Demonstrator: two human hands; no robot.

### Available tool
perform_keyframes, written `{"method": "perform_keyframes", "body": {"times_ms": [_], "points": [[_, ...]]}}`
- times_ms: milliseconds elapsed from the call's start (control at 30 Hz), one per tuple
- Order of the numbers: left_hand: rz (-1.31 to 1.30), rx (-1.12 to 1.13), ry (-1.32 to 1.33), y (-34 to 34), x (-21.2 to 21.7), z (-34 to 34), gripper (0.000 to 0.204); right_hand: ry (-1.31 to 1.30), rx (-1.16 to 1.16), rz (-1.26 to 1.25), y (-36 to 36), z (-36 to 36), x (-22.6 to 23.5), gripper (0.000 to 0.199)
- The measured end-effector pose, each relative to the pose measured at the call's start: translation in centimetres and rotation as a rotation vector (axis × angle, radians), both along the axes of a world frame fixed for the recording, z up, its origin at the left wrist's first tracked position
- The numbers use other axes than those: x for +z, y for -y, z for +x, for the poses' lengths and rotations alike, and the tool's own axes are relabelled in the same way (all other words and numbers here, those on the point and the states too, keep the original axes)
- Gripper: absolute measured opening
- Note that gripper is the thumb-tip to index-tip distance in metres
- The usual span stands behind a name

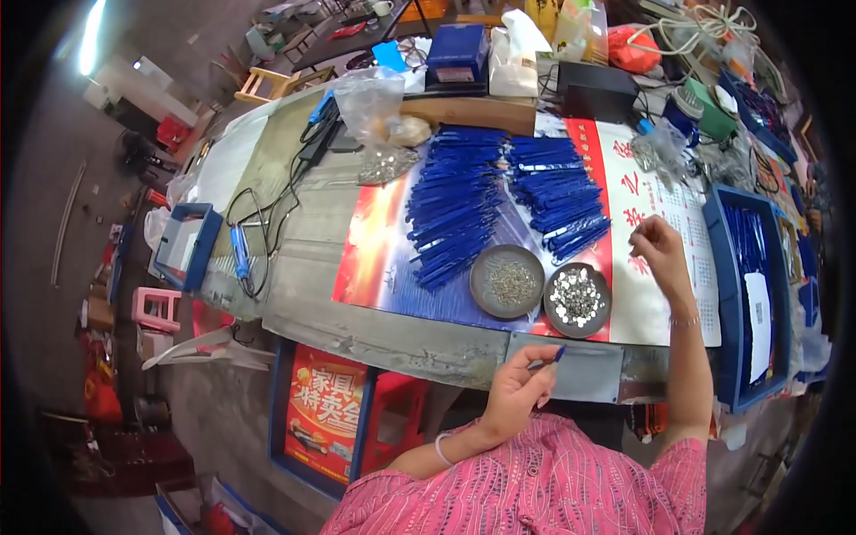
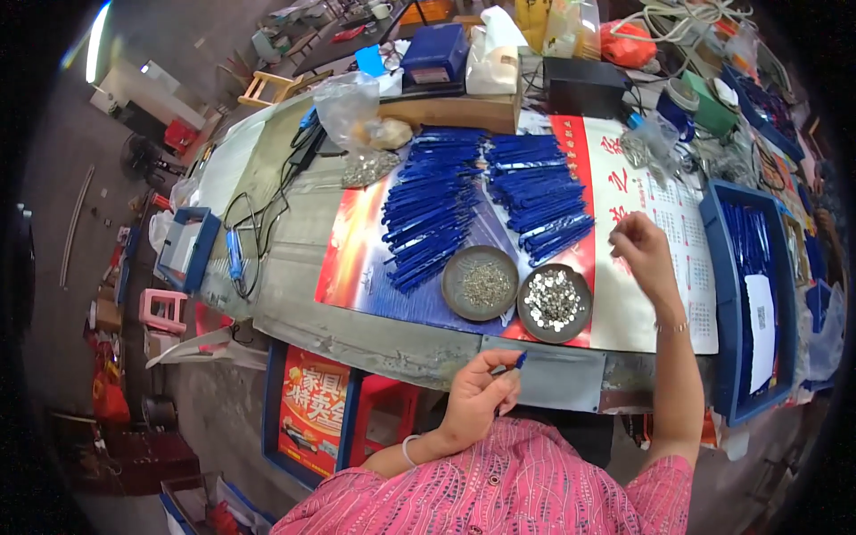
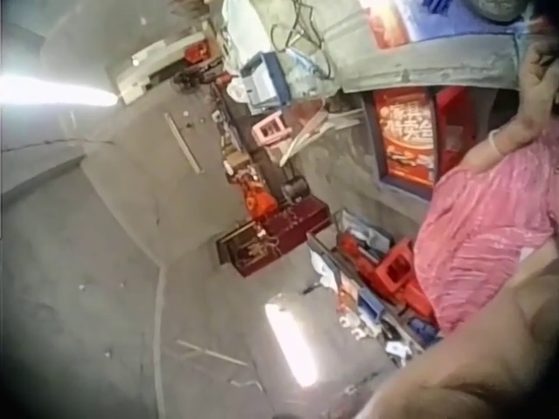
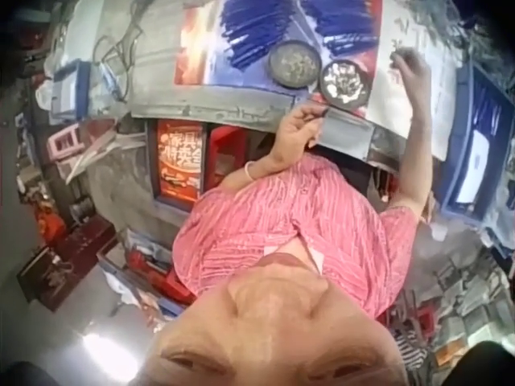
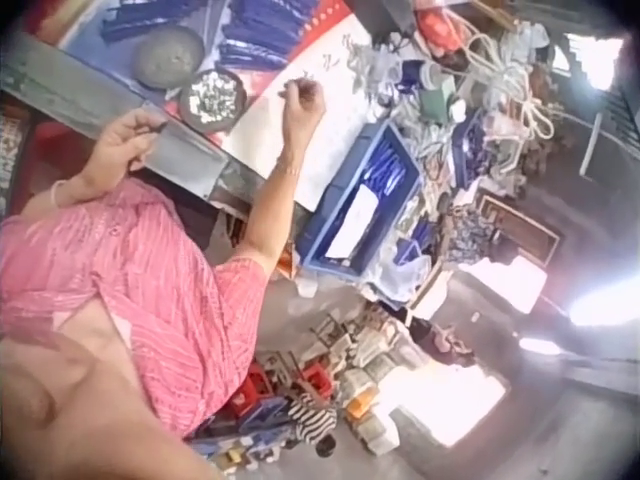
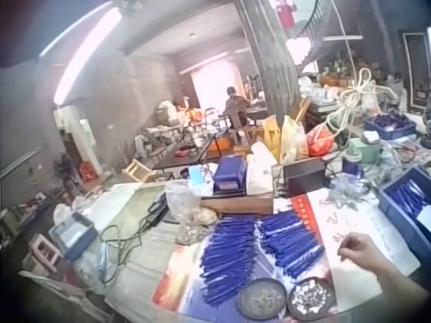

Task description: Assembling small metal components onto blue plastic strips at a manual workstation.

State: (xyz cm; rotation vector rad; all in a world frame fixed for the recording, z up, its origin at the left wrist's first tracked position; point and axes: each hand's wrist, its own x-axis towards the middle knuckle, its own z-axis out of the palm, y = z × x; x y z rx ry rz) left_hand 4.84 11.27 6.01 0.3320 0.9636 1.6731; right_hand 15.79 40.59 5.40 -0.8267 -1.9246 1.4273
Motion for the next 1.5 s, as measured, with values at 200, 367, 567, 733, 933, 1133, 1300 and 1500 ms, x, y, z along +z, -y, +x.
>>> {"method": "perform_keyframes", "body": {"times_ms": [200,367,567,733,933,1133,1300,1500], "points": [[-0.011,0.047,0.012,-0.8,0.8,-1.0,0.027,-0.031,0.093,-0.260,13.0,0.1,4.5,0.021],[-0.017,-0.006,0.027,-1.0,0.6,-0.9,0.025,-0.113,0.166,-0.165,16.6,0.9,3.5,0.014],[0.008,-0.037,0.056,-0.4,0.3,-0.4,0.023,-0.090,0.125,0.110,17.8,0.9,3.2,0.017],[0.061,-0.051,0.031,0.0,0.2,0.0,0.022,-0.147,0.117,0.132,18.6,1.0,3.3,0.017],[0.120,-0.109,0.068,0.1,-0.1,0.0,0.023,-0.233,0.102,0.003,18.9,1.5,2.1,0.016],[0.259,-0.156,0.012,0.1,-0.2,0.2,0.023,-0.526,0.250,-0.903,18.2,1.5,2.1,0.018],[0.304,-0.056,-0.137,0.4,0.0,0.7,0.025,-0.470,0.090,-0.682,19.9,0.7,1.9,0.018],[0.293,0.187,-0.705,0.2,0.2,1.0,0.029,-0.446,-0.118,-0.136,21.5,-0.8,2.6,0.013]]}}
